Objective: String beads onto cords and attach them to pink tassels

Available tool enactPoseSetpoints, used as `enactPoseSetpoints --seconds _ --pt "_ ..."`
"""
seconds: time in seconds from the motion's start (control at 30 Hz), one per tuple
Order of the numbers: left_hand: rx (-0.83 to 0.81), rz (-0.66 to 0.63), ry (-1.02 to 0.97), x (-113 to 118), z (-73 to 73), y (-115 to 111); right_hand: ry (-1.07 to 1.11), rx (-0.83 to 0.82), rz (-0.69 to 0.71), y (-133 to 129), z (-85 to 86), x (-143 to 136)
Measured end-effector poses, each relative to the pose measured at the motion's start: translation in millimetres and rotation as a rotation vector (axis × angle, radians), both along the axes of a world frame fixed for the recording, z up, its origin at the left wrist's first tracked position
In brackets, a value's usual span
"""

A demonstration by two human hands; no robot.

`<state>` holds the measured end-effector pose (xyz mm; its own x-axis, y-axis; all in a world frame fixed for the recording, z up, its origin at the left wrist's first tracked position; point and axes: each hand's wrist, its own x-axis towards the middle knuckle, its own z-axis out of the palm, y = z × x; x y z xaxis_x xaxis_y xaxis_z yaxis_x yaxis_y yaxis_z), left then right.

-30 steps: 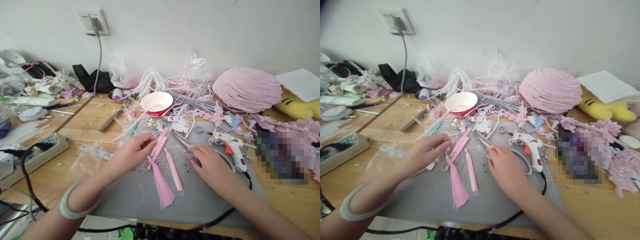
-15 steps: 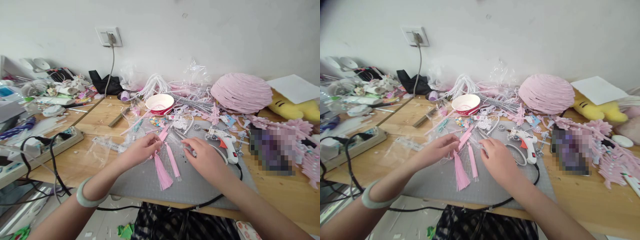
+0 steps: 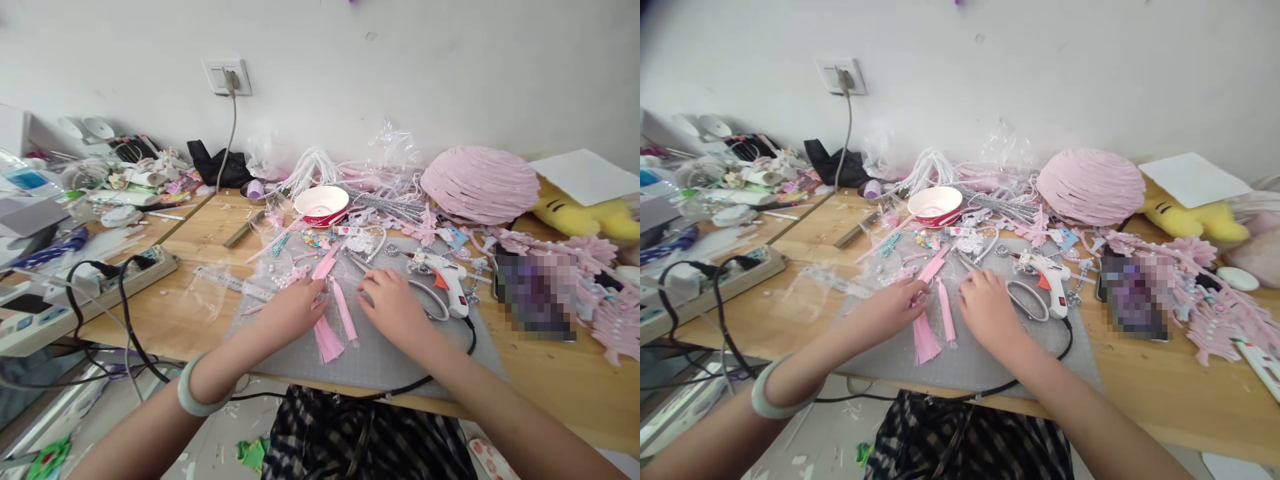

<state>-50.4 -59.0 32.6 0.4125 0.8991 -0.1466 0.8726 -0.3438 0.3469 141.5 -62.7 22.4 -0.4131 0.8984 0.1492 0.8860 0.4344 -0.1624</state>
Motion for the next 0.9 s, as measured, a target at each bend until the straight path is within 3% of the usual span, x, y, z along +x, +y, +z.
enactPoseSetpoints --seconds 0.27,0.77,0.9 --pt "0.211 -0.102 0.171 5.2 -19.3 9.6 -0.114 -0.120 0.031 -11.1 -1.9 -21.8" --pt "0.156 -0.097 0.039 -1.8 -32.5 18.2 -0.098 -0.163 -0.014 2.5 -3.3 -30.7" --pt "0.106 -0.077 -0.104 -4.0 -29.2 21.0 -0.087 -0.151 -0.019 4.4 -1.1 -33.3"
